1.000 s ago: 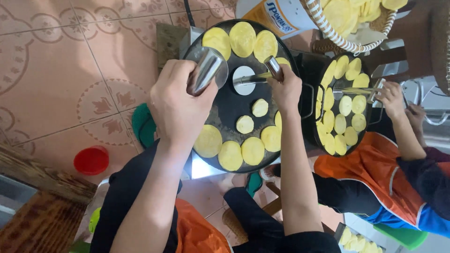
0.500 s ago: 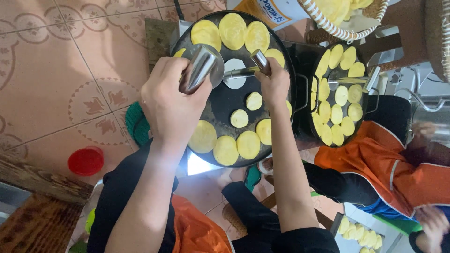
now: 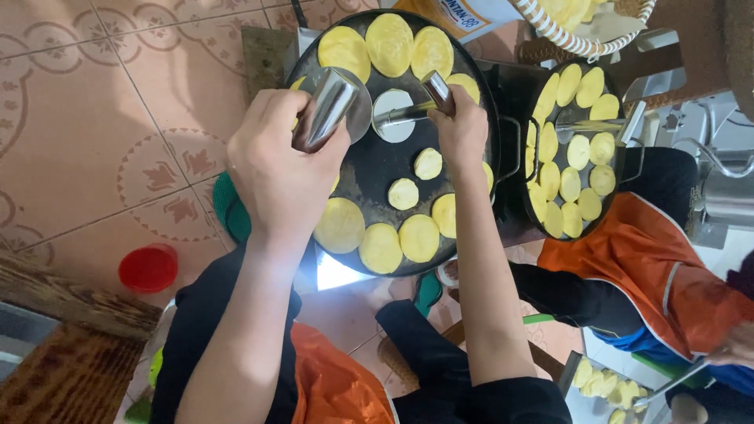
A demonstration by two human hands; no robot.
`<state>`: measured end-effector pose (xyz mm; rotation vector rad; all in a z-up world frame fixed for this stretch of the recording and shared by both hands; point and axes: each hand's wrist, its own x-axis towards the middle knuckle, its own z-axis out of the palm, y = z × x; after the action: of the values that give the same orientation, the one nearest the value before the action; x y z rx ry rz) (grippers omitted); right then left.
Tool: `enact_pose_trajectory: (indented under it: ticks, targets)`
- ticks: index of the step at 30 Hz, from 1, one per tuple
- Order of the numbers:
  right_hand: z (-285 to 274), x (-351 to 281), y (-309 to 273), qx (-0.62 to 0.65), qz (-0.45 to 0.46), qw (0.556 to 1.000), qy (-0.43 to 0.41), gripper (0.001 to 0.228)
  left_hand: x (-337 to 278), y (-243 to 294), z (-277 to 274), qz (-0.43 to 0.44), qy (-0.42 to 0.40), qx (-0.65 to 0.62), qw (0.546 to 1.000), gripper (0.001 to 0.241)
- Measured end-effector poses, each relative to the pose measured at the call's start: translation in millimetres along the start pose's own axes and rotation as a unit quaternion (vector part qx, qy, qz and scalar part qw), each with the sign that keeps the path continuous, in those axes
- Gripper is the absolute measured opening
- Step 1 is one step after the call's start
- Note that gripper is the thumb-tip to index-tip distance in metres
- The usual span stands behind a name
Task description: Pressing dough balls into flat circles on a hot griddle and flipping them to cook both sides.
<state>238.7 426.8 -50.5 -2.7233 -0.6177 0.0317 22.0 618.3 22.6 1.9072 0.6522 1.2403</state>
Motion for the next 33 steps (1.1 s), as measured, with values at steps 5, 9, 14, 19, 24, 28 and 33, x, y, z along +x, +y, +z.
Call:
enact_pose_trajectory:
  ticks: [5,9,14,19,24,28,33]
  targets:
    - [3.0,3.4,3.7,0.008,0.019,1.000,0.004,0.037,-3.2,11.9,4.1,-0.003,-0.005,-0.009,1.000,0.022]
    - [4.3,4.9,6.6,0.008,0.015,1.000,0.008,0.036,-8.9,17.5,12.1,0.002,-0.015,-0.008,1.000,0.021]
    - [3.9,-1.1,4.8,-0.083,-0.038,0.995,0.042,0.051,-8.2,22.6,2.9,0.016,-0.112,-0.025,0.993,0.026]
    - [-68.7,-98.7,-84.7,0.323,-0.038,0.945,-0.027,0.044,-45.3,23.5,35.9,-0.019,-0.079,0.020,0.996,0.025]
    - [-85.6,-123.2,-69.0,0.372,0.108,0.906,-0.169,0.050,-79.5,76.8,49.4,-0.151,-0.217,-0.193,0.945,0.044]
    - [-106.5,-117.6,-17.7,0.287,0.180,0.936,-0.096,0.013,-69.9,58.8,46.6,-0.140,-0.406,-0.214,0.877,0.041]
    - [-59.5,-121.0,53.2,-0.026,0.054,0.998,0.022,0.026,-29.1,27.6,22.8,-0.161,-0.225,-0.123,0.953,0.021]
